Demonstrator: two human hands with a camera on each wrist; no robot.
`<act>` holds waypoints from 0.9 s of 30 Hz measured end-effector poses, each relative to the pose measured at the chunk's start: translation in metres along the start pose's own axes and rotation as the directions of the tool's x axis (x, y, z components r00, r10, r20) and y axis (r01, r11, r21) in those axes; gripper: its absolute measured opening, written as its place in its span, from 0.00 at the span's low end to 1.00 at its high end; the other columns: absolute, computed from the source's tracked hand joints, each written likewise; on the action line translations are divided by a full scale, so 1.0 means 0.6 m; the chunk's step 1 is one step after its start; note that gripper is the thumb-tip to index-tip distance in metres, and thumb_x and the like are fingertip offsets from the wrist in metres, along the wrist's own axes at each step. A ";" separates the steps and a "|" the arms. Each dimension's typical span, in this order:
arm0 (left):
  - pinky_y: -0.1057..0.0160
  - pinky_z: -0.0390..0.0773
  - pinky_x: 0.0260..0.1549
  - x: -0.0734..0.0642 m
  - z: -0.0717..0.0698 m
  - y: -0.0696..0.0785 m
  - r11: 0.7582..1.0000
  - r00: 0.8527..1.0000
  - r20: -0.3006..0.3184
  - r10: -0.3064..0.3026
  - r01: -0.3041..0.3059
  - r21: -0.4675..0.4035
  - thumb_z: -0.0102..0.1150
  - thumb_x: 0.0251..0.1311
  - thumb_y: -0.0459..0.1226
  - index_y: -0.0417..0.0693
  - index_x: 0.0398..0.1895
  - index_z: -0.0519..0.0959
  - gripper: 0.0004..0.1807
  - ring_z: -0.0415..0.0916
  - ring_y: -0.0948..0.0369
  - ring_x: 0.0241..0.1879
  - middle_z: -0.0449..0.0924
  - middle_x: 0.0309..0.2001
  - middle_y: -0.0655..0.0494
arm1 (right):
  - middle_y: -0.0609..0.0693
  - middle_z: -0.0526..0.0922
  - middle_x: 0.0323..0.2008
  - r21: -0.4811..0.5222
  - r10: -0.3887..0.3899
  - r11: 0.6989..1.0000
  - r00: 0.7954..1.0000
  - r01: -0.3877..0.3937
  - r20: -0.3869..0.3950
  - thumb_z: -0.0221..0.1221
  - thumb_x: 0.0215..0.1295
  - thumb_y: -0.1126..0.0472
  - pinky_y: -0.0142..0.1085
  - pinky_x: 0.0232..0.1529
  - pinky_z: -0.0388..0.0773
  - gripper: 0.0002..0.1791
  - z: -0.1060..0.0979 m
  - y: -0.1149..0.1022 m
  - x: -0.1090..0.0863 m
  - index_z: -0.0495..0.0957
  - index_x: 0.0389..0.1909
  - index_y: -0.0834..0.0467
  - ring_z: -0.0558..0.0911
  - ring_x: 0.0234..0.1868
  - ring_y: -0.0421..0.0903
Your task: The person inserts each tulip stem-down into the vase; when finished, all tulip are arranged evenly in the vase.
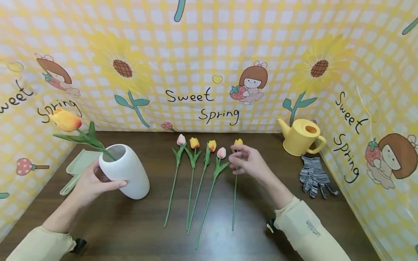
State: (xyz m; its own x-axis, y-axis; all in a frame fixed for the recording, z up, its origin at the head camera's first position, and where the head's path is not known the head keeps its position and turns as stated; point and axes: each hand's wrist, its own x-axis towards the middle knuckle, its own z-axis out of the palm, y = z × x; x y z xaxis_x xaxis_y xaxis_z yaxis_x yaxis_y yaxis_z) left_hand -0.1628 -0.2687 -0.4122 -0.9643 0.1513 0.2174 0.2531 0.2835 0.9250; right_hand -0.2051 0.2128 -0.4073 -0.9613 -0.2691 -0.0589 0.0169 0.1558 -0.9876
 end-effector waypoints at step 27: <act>0.61 0.84 0.43 -0.003 -0.002 -0.003 1.000 1.000 0.000 0.010 -0.010 -0.010 0.81 0.43 0.26 0.49 0.66 0.71 0.44 0.84 0.55 0.46 0.79 0.54 0.49 | 0.56 0.85 0.33 -0.227 0.388 0.895 0.921 -0.383 -0.024 0.74 0.58 0.51 0.44 0.29 0.86 0.29 -0.030 0.096 -0.013 0.77 0.49 0.68 0.86 0.28 0.48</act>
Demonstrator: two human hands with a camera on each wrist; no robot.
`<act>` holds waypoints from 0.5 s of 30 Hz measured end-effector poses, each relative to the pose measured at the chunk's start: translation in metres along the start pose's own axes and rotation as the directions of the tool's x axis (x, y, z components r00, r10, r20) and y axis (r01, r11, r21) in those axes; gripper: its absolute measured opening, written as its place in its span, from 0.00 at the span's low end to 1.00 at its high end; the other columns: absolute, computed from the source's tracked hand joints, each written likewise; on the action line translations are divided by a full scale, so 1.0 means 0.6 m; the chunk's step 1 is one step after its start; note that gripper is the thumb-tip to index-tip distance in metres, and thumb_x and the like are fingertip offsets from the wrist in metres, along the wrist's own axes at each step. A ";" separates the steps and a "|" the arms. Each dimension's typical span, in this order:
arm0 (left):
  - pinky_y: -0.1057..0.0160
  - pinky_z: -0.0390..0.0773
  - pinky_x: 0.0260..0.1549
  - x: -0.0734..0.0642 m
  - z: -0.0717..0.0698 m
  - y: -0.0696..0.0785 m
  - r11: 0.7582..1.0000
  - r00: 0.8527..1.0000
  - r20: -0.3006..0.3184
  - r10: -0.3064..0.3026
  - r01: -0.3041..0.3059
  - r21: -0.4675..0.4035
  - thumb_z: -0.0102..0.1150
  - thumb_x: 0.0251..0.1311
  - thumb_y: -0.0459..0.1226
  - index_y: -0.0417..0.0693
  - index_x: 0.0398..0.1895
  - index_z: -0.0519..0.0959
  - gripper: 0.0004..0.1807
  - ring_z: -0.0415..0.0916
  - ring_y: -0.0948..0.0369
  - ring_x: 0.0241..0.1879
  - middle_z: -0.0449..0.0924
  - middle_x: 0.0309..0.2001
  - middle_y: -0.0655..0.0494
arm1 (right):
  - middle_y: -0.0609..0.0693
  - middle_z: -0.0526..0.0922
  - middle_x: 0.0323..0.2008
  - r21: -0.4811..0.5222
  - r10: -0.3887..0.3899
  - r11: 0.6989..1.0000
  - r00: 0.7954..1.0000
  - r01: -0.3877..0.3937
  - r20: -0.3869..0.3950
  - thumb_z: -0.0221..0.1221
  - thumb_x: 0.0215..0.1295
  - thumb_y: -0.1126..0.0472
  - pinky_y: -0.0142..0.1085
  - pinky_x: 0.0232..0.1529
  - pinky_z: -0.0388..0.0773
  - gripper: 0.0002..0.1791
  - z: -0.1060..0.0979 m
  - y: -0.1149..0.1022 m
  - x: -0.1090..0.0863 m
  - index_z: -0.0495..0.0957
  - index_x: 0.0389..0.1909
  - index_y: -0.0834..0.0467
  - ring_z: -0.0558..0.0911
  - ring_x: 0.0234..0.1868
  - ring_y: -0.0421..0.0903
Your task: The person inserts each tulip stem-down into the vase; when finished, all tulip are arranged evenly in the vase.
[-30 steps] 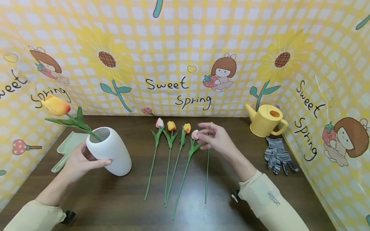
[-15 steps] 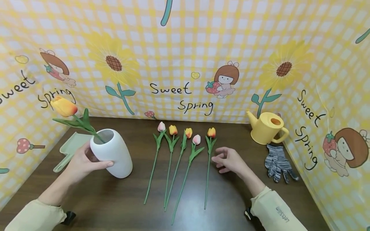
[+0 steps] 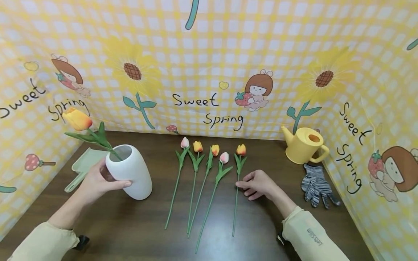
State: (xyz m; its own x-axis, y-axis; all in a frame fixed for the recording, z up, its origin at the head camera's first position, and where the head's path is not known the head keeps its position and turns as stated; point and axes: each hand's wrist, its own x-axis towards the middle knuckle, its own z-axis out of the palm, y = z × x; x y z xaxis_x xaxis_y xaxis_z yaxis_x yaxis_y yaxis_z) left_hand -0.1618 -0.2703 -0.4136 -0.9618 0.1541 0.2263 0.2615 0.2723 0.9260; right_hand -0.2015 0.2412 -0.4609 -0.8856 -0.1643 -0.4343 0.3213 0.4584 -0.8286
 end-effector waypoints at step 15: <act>0.61 0.84 0.42 -0.004 -0.001 0.004 1.000 1.000 -0.003 -0.004 0.004 0.006 0.82 0.42 0.27 0.51 0.65 0.71 0.44 0.85 0.55 0.46 0.78 0.53 0.48 | 0.55 0.81 0.26 -0.089 0.012 0.996 1.000 -0.014 -0.017 0.73 0.61 0.51 0.43 0.23 0.85 0.19 0.013 -0.019 0.004 0.82 0.36 0.64 0.84 0.22 0.45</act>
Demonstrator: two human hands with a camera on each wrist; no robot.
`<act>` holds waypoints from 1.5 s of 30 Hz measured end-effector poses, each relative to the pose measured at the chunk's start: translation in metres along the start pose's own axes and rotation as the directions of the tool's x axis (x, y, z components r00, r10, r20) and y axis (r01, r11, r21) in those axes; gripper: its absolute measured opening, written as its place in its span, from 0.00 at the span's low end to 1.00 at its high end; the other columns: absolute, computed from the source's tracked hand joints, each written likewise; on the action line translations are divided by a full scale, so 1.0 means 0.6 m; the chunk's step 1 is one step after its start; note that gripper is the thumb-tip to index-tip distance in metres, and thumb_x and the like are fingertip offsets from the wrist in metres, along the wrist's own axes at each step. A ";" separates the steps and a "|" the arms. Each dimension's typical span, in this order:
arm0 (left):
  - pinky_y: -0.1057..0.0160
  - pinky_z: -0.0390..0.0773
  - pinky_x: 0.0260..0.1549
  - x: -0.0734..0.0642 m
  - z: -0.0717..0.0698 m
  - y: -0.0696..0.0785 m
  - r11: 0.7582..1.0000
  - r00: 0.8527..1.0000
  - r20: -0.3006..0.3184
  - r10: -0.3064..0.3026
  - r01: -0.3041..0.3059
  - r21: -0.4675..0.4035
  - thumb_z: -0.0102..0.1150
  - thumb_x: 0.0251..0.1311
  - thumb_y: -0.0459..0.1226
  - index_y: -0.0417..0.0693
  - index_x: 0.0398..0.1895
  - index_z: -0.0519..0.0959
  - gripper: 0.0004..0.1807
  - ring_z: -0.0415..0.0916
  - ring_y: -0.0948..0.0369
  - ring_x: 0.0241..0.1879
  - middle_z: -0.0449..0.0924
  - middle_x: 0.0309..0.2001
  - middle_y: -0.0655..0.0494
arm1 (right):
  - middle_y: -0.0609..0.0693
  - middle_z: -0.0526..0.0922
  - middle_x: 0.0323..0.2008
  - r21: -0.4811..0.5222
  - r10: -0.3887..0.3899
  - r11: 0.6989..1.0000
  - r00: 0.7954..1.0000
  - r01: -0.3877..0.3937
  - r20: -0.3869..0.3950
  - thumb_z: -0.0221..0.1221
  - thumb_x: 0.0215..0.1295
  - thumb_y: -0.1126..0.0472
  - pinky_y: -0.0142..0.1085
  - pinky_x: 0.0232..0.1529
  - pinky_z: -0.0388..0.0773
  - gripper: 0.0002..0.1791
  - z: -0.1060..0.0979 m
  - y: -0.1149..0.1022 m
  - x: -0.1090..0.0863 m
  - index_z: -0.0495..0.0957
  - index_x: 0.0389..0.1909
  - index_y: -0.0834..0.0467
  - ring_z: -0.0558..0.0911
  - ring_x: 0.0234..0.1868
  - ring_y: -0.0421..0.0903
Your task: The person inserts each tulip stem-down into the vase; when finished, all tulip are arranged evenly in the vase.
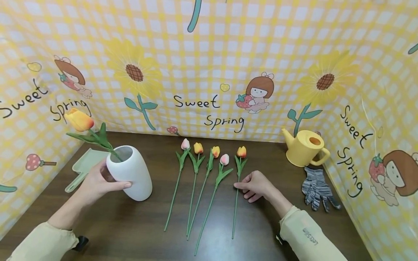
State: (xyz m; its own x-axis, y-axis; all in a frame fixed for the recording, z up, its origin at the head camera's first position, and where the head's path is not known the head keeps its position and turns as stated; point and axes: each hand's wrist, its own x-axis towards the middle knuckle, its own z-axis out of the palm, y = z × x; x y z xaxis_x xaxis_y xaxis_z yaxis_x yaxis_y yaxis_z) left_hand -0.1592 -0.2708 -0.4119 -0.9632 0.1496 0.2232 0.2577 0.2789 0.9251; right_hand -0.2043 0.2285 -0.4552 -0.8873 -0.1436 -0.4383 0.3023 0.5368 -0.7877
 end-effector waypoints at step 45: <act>0.61 0.84 0.43 0.002 -0.001 0.003 1.000 1.000 -0.002 -0.031 0.031 0.003 0.82 0.42 0.28 0.51 0.64 0.72 0.43 0.85 0.55 0.45 0.79 0.53 0.48 | 0.57 0.81 0.35 0.217 -0.009 0.976 0.997 -0.009 0.080 0.62 0.69 0.63 0.44 0.29 0.86 0.15 -0.014 0.005 0.014 0.72 0.49 0.68 0.85 0.28 0.48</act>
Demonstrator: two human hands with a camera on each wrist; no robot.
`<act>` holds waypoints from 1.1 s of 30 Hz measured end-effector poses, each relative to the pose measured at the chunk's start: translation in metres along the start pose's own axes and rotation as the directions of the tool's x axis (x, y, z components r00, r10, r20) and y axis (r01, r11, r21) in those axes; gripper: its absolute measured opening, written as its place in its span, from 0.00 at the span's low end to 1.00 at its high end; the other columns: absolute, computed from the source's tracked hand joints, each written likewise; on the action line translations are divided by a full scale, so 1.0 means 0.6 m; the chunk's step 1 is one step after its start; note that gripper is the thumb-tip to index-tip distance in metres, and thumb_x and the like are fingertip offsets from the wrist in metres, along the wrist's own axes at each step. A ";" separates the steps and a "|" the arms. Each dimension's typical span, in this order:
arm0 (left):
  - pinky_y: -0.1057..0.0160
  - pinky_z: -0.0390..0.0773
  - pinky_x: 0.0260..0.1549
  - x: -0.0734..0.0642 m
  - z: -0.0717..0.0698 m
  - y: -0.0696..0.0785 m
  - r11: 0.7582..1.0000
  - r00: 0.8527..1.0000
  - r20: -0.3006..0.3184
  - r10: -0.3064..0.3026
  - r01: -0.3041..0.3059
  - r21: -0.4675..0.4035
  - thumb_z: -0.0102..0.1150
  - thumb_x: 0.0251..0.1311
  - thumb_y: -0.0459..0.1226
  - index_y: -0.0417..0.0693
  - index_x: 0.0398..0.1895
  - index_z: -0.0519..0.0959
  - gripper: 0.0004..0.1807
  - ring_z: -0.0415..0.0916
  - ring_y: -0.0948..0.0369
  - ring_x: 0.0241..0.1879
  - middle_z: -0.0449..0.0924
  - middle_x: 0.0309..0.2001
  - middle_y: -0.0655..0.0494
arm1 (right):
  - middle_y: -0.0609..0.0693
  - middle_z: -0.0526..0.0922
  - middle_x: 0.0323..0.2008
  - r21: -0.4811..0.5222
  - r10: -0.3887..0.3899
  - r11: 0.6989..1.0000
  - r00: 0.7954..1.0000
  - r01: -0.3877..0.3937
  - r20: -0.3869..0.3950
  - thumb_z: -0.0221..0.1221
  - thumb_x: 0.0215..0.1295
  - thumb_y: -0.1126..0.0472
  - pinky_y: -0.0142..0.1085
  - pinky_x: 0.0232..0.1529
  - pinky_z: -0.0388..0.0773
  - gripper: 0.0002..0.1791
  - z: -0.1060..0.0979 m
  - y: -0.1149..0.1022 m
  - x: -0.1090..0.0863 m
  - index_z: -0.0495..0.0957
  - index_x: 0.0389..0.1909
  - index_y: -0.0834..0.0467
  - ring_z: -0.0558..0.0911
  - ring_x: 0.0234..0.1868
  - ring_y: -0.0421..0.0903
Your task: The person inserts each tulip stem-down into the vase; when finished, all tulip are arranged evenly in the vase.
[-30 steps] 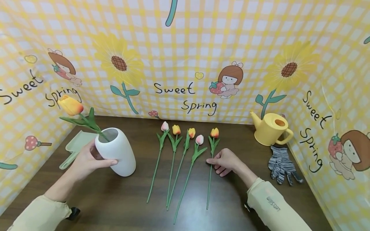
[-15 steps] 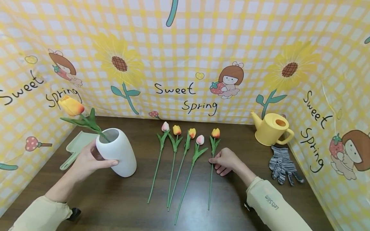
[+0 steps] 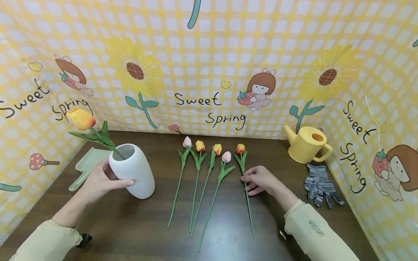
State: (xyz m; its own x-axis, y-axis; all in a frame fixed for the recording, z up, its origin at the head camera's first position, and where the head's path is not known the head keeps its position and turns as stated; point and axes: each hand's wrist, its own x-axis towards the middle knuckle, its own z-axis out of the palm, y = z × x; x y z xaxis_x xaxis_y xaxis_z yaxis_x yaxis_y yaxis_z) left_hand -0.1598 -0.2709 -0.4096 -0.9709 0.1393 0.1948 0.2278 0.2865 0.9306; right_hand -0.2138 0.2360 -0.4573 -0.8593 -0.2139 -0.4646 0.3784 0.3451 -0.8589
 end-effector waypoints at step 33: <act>0.60 0.85 0.42 0.002 -0.001 -0.002 1.000 0.999 0.025 0.027 -0.026 -0.010 0.80 0.44 0.26 0.48 0.65 0.71 0.42 0.85 0.55 0.45 0.80 0.53 0.48 | 0.53 0.84 0.43 0.192 -0.232 0.965 0.924 0.178 0.305 0.56 0.76 0.64 0.50 0.42 0.85 0.10 -0.060 -0.078 -0.075 0.77 0.53 0.61 0.85 0.42 0.49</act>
State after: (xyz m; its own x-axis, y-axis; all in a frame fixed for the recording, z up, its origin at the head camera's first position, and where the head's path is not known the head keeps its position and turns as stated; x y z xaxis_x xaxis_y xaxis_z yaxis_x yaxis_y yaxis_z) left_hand -0.1615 -0.2717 -0.4100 -0.9623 0.1708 0.2116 0.2526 0.2735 0.9281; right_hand -0.2050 0.2624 -0.3886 -0.7767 -0.5560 -0.2960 0.2779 0.1192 -0.9532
